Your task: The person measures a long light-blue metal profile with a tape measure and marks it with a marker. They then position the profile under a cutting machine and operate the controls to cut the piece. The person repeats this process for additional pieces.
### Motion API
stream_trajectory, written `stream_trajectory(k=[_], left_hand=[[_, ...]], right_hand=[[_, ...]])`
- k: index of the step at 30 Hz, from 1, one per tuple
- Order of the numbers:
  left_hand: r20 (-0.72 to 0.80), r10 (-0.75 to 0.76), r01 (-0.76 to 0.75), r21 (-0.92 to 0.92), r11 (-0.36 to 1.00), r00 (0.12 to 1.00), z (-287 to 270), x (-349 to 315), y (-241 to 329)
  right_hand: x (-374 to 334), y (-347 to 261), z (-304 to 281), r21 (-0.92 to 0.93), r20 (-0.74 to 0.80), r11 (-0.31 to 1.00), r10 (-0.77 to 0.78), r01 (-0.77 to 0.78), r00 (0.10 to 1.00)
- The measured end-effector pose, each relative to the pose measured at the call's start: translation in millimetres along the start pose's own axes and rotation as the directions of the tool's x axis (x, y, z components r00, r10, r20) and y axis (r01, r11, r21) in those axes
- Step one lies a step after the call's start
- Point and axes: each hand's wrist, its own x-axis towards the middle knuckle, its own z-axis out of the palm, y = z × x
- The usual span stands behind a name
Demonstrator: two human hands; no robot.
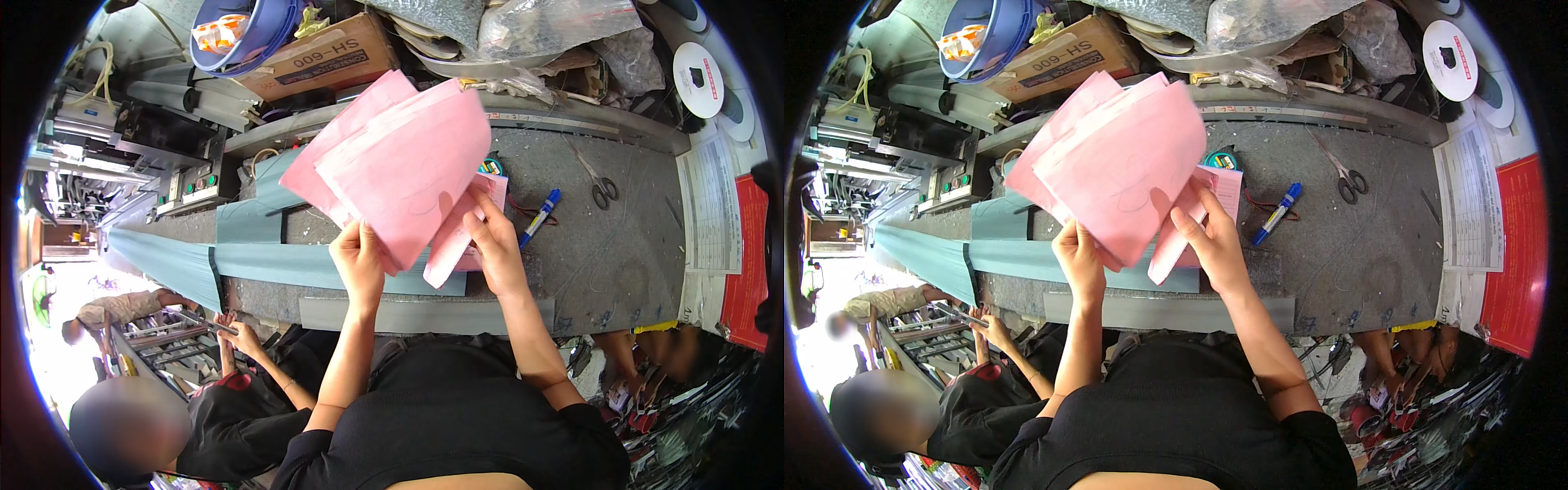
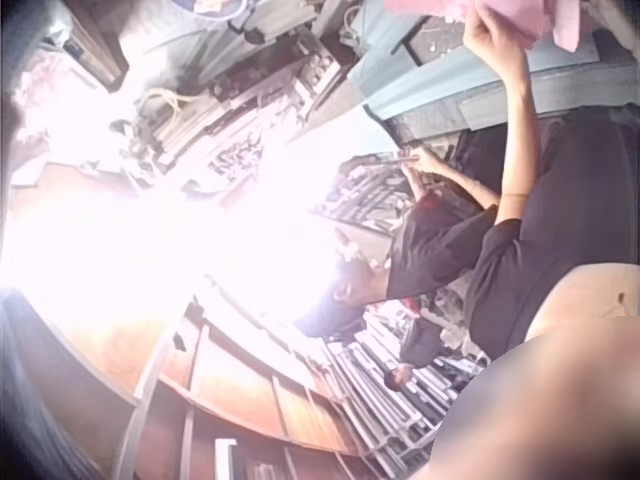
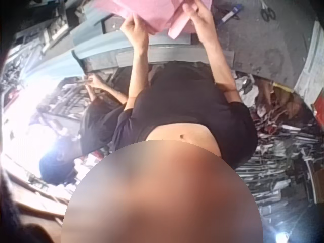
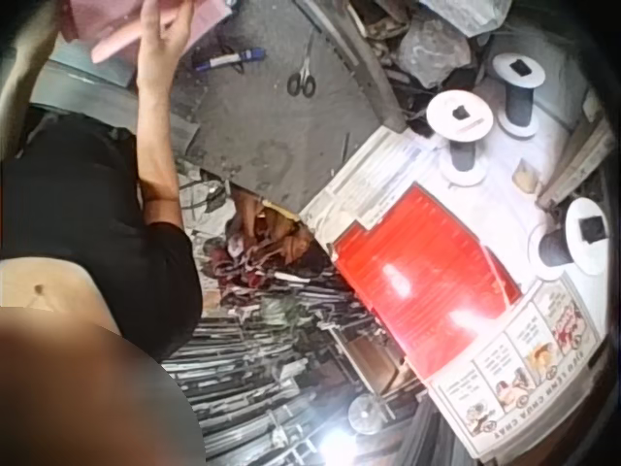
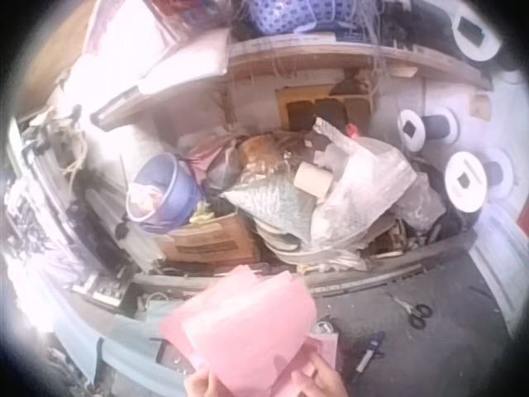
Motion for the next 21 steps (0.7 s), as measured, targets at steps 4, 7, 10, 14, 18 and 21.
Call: stream_trajectory(k=[4, 7, 10, 14, 18, 21], left_hand=[[0.065, 0.134, -0.142, 0.133, 0.981, 0.989, 0, -4, 5], [0.097, 0.264, -0.275, 0.123, 0.954, 0.960, 12, -10, -4], [0.021, 0.320, -0.320, 0.048, 0.946, 0.947, 16, -11, -12], [0.047, 0.295, -0.299, 0.130, 0.945, 0.954, 6, -4, -3], [-0.014, 0.351, -0.341, 0.203, 0.918, 0.936, 4, 5, 15], [-0.051, 0.471, -0.443, 0.263, 0.857, 0.881, -2, 6, 27]], right_hand=[[-13, 4, 2, -0.265, 0.127, 0.955, -0.103, 0.133, 0.987], [-22, 17, 15, -0.171, 0.277, 0.979, -0.062, 0.112, 0.959], [-20, 33, 21, 0.272, 0.176, 0.956, 0.066, -0.113, 0.982], [-28, 42, 14, 0.528, 0.014, 0.835, 0.175, -0.156, 0.985], [-17, 50, 1, 0.580, 0.032, 0.783, 0.254, -0.224, 0.967], [-3, 58, -6, 0.651, 0.074, 0.709, 0.298, -0.273, 0.952]])
